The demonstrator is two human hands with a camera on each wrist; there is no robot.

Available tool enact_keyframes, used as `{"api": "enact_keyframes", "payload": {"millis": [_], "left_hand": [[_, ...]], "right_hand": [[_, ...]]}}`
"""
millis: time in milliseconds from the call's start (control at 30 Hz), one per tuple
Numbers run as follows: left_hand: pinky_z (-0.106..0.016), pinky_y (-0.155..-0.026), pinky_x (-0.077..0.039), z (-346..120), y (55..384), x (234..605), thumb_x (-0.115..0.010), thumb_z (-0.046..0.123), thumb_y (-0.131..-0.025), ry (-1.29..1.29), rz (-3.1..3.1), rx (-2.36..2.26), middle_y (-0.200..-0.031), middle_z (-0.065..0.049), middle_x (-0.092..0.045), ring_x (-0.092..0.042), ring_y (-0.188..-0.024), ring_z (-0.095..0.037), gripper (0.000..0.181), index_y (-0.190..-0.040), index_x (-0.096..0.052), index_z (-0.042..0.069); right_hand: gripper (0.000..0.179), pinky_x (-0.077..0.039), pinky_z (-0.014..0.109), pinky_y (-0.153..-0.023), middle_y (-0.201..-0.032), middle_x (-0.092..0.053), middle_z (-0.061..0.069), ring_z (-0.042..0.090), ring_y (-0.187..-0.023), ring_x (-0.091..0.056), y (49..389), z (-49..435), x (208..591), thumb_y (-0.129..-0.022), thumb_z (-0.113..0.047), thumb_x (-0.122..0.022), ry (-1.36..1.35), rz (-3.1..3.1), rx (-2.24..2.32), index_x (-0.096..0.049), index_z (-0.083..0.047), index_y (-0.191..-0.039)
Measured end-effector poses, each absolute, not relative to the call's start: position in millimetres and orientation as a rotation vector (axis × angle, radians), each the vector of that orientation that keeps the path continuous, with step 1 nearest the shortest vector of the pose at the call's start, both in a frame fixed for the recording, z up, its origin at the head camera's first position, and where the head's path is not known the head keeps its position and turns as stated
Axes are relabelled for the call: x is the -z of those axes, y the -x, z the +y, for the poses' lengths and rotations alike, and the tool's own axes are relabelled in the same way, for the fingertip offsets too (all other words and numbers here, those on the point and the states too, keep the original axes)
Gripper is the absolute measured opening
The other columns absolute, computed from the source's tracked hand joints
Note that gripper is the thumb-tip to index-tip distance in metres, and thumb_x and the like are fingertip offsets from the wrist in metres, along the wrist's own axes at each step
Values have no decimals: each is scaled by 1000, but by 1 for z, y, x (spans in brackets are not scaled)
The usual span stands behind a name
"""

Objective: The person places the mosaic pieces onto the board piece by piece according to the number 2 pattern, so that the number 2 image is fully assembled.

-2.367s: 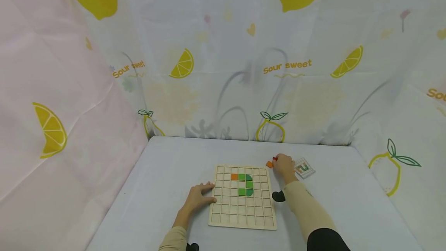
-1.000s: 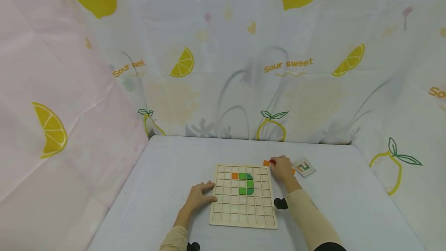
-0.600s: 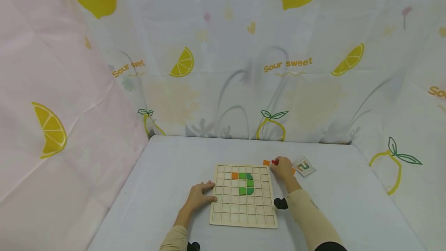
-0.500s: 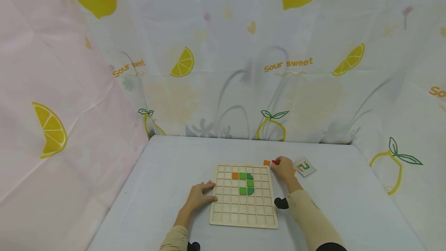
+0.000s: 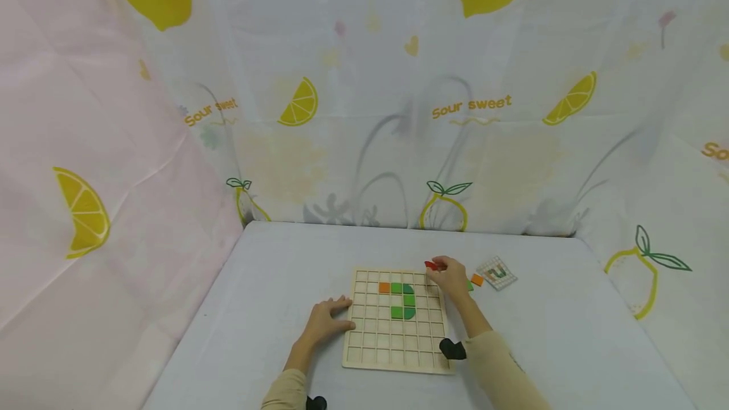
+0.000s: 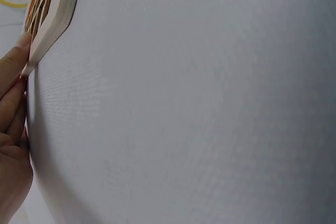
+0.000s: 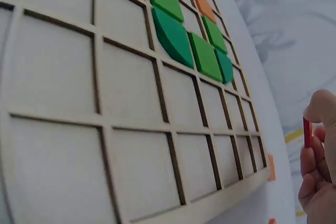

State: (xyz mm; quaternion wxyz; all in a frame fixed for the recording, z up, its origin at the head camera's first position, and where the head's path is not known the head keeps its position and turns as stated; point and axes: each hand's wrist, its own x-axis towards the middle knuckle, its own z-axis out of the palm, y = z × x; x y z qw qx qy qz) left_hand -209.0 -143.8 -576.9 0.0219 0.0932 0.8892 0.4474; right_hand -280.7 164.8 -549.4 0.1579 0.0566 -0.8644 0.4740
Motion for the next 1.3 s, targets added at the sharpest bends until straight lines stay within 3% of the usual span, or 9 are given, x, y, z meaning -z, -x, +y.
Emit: {"api": "enact_keyframes", "payload": {"millis": [367,567,733,1300], "left_hand": [[-64,-106,-24,-144,210,578,-82,22,-69,-282,2745,-1390,-128,-21,-55,-36,-126,-53,55,-118,-65,3],[-63,-106,-26,-144,208,577,-82,21,-68,-262,2736,-1392,-128,-20,-55,-36,-126,-53,55,-117,-65,3],[-63,-106,-28,-144,208,577,-82,21,-69,-278,2737,-1385,-128,-22,-55,-36,-126,-53,55,-117,-65,2],[-64,-103,-30,-144,208,577,-82,20,-69,-350,2754,-1387,-124,-25,-56,-38,-122,-56,54,-116,-65,-1]], "right_hand": [[19,-51,21,-53,-80,-68,15,28,-68,-63,250,118,560,-71,2,-71,-520,-2355,-1318,-68,7,-88],[19,-55,27,-57,-80,-68,15,27,-69,-64,239,103,570,-69,3,-71,-594,-2319,-1339,-67,9,-87],[17,-54,23,-57,-80,-68,12,22,-68,-63,231,93,579,-69,3,-71,-644,-2338,-1338,-67,6,-85],[12,-54,28,-69,-84,-63,4,17,-78,-57,219,78,587,-70,-1,-74,-872,-2385,-937,-70,-3,-81]]}}
